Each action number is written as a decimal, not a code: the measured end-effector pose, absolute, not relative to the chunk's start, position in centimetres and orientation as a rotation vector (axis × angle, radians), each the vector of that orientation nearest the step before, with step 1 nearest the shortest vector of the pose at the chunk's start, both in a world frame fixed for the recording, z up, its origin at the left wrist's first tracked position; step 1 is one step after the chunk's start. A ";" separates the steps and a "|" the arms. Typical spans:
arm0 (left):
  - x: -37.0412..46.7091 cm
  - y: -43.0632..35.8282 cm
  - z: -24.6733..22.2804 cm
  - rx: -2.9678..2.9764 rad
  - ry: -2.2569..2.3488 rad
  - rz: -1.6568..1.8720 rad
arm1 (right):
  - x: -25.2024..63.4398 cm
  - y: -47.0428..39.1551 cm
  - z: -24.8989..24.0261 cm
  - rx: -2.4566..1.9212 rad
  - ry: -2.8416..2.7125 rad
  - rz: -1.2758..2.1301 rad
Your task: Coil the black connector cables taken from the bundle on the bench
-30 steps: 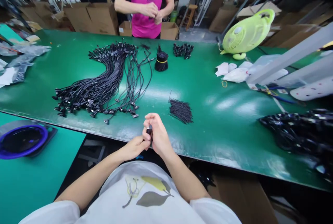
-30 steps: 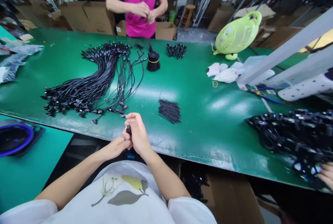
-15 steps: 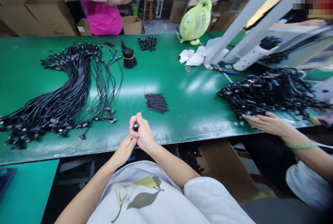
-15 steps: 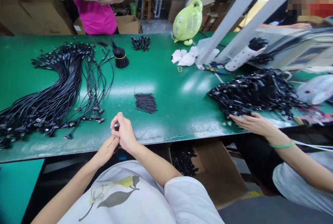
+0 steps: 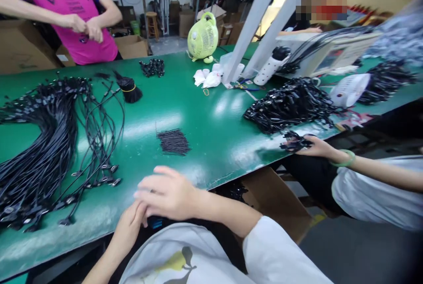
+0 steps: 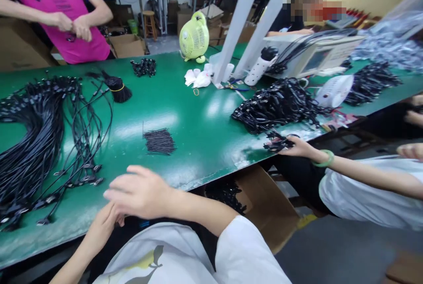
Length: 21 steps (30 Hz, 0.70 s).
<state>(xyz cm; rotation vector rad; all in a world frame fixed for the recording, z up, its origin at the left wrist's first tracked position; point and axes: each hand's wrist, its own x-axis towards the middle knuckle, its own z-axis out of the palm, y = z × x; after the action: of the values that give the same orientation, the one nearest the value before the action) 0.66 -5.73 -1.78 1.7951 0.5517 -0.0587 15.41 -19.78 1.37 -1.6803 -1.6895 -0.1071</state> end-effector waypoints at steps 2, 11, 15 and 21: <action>0.8 -5.2 -2.4 2.037 0.496 -0.154 | 15.1 -20.2 0.8 -1.858 -1.989 -0.036; 2.3 -5.6 -2.3 2.172 0.408 -0.412 | 14.8 -21.0 -1.7 -2.130 -2.068 0.137; 2.9 -6.1 -1.5 2.029 0.391 -0.468 | 14.5 -21.1 -3.4 -2.092 -2.126 0.111; 2.8 -6.5 -2.8 1.812 0.395 -0.479 | 16.0 -21.1 -3.8 -1.949 -2.149 0.452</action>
<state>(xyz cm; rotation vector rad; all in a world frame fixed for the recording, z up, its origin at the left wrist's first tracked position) 2.80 -6.49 -2.79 1.8120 0.3948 -0.4794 15.96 -21.14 -3.82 -1.9491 -2.1492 0.4521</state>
